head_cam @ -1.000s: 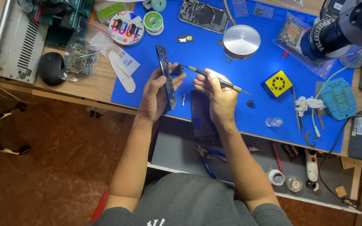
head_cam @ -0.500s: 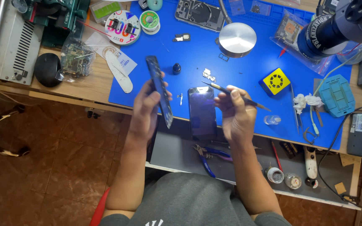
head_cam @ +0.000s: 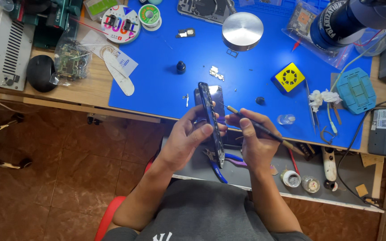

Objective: The person holds a disassembled smartphone and uses a small brush to clean the internal components and edges of the device. They repeatedly rotate the phone to access different areas while working at a cluttered workbench.

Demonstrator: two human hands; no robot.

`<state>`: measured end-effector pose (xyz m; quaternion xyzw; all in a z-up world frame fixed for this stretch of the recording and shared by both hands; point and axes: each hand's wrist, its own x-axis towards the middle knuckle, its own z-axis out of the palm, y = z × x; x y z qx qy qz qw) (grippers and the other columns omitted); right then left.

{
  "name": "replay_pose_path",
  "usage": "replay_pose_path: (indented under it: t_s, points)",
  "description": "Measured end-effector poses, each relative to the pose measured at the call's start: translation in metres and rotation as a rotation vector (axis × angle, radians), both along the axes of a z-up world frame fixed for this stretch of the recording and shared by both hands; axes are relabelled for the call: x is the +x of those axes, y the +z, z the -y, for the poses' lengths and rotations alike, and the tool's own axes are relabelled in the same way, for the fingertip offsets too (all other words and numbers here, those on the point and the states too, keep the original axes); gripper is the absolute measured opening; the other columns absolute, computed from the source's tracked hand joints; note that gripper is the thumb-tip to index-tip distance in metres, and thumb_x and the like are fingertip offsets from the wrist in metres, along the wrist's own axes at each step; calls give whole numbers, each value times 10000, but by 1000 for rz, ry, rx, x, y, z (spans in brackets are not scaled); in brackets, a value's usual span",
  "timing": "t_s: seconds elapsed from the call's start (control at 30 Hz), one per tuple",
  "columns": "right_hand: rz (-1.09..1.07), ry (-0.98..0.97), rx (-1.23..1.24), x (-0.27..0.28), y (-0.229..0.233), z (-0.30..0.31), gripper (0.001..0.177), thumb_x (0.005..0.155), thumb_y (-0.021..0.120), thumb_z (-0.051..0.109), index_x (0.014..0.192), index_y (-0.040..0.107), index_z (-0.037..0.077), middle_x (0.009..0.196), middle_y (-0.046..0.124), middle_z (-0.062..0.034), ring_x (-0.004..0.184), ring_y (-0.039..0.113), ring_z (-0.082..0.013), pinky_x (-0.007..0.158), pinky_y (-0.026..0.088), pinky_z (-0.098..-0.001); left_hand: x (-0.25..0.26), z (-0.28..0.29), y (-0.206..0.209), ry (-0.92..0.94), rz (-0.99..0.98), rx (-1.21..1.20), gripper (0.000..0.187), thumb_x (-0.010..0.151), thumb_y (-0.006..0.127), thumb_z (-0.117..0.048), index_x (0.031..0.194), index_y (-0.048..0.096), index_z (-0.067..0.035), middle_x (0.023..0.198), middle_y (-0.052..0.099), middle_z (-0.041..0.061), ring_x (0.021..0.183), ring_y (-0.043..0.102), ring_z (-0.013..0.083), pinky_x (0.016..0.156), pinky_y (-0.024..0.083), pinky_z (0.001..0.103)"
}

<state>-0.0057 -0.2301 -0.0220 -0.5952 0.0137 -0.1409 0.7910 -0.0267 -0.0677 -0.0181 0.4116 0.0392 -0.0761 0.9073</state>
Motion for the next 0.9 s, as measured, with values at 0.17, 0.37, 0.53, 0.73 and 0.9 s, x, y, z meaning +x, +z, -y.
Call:
replay_pose_path:
  t_s: [0.17, 0.37, 0.53, 0.73, 0.9]
  points:
    - [-28, -12, -131, -9, 6, 2, 201, 946, 734, 17, 1098, 697, -109, 895, 759, -330, 842, 798, -381, 821, 660, -492, 0, 2, 6, -41, 38, 66, 798, 882, 824, -220, 1524, 450, 71, 1256, 570, 259, 1101, 692, 347, 976, 620, 538]
    - [28, -66, -190, -11, 9, -3, 175, 893, 802, -24, 972, 672, -112, 869, 759, -285, 814, 799, -369, 766, 649, -441, 4, 1, 10, -101, 26, 144, 896, 847, 848, -304, 1563, 409, 7, 1286, 546, 252, 1155, 652, 345, 993, 608, 541]
    - [24, -82, -260, -13, 1, 1, 168, 909, 800, 41, 978, 713, -85, 909, 781, -252, 887, 794, -340, 785, 643, -412, 6, 3, 11, -106, 3, 136, 891, 849, 846, -329, 1562, 412, -17, 1295, 548, 250, 1162, 648, 329, 992, 605, 532]
    - [60, -140, -280, -7, 7, -7, 123, 899, 816, 11, 970, 752, -67, 878, 784, -214, 852, 789, -285, 733, 628, -362, 9, 7, 6, -98, -26, 88, 892, 834, 854, -316, 1550, 416, -16, 1284, 547, 248, 1167, 651, 333, 1009, 604, 513]
    - [55, -139, -265, -6, 7, -12, 124, 904, 810, 4, 982, 755, -75, 873, 782, -229, 840, 787, -285, 736, 629, -368, 12, 8, 4, -83, -36, 60, 895, 845, 846, -323, 1554, 403, -2, 1283, 542, 248, 1166, 644, 321, 1005, 605, 509]
